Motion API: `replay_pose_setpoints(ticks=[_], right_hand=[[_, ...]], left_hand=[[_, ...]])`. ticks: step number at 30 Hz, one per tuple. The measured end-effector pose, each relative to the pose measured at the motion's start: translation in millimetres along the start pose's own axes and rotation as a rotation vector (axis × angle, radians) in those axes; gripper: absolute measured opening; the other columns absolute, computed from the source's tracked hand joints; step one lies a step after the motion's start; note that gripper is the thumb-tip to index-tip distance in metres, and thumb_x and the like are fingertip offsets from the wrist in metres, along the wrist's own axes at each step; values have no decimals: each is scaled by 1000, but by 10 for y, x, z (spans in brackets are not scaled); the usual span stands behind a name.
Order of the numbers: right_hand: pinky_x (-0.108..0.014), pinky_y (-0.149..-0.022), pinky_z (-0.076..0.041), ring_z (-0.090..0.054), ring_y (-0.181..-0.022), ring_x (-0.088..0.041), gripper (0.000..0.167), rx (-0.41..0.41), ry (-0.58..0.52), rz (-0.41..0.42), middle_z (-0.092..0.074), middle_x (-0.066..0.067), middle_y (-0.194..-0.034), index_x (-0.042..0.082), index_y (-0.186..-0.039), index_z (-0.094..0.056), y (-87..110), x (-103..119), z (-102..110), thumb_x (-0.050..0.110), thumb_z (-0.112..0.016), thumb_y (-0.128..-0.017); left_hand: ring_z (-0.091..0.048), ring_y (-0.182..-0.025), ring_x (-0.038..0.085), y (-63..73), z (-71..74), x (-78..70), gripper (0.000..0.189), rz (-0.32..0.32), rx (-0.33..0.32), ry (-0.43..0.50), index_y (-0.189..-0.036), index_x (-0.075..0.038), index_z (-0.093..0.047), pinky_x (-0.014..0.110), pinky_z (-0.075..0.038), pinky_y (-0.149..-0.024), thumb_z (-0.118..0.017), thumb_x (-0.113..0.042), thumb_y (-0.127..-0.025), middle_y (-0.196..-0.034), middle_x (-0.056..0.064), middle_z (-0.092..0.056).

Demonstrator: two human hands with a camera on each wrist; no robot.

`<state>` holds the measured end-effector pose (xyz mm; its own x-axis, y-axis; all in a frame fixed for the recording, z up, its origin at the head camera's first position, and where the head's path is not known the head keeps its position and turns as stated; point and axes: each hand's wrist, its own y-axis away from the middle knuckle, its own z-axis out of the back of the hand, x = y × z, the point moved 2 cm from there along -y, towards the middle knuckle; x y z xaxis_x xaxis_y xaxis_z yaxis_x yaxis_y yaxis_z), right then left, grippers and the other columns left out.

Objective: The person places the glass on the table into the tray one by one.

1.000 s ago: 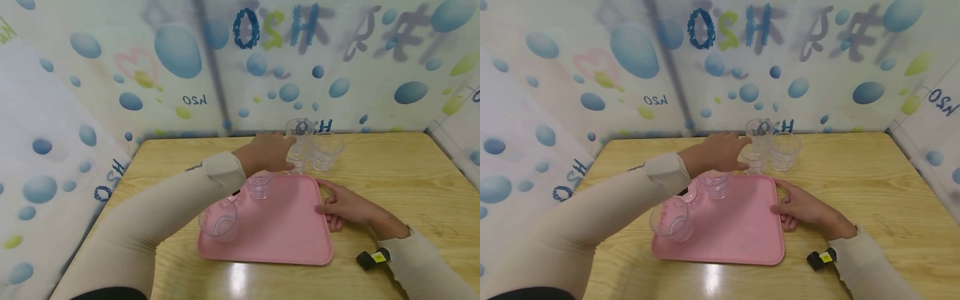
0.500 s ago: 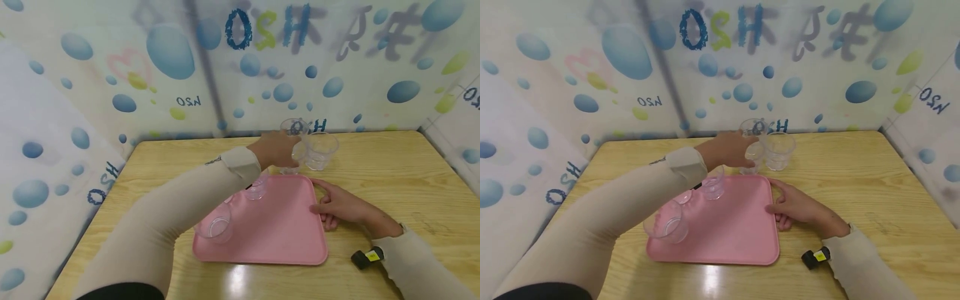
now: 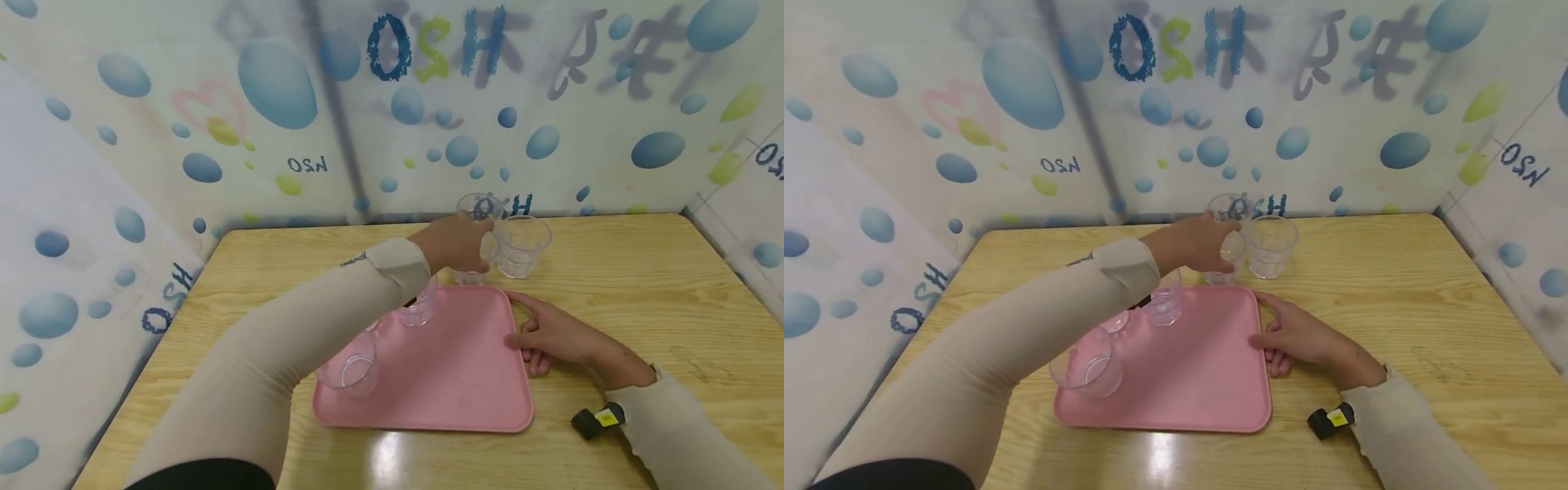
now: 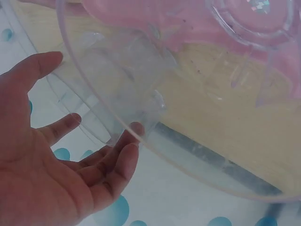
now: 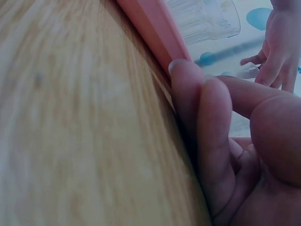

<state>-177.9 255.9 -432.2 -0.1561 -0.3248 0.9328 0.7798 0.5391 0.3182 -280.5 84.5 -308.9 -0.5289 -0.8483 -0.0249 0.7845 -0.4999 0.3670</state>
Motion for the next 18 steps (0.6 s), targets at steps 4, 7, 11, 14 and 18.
replay_pose_setpoints(ticks=[4,7,11,14,18], right_hand=[[-42,-50,-57,-66,-50,-16,91,-6,5,-6,-62,-9,-68,13,-161,-2,4,8,-4,18,-66,-97],[-42,-50,-57,-66,-50,-17,91,-9,13,-7,-63,-10,-68,14,-161,-2,4,9,-9,19,-67,-97],[-43,-50,-57,-67,-51,-17,91,-7,24,-2,-64,-9,-68,14,-161,-2,2,-7,-9,19,-66,-97],[-43,-51,-57,-67,-51,-18,91,1,27,7,-64,-10,-68,13,-161,0,1,-19,-4,19,-65,-98],[-43,-51,-58,-68,-52,-18,92,6,27,14,-64,-11,-69,12,-161,2,8,-7,0,19,-65,-98]], left_hand=[[-64,-100,17,18,11,15,80,-14,-15,13,-157,-30,-27,37,-53,-94,-68,-46,-91,-160,16,-30],[-63,-98,19,56,31,27,80,-34,-46,-10,-157,-30,-27,39,-54,-90,-68,-46,-90,-158,17,-31],[-61,-106,26,166,80,36,79,-62,-100,-17,-155,-32,-29,46,-53,-93,-68,-49,-89,-151,14,-38],[-62,-108,28,290,120,38,79,-81,-129,7,-155,-33,-30,46,-54,-91,-69,-51,-88,-150,13,-40],[-65,-98,24,468,163,33,76,-124,-168,19,-152,-33,-33,40,-57,-80,-68,-53,-88,-144,13,-45]])
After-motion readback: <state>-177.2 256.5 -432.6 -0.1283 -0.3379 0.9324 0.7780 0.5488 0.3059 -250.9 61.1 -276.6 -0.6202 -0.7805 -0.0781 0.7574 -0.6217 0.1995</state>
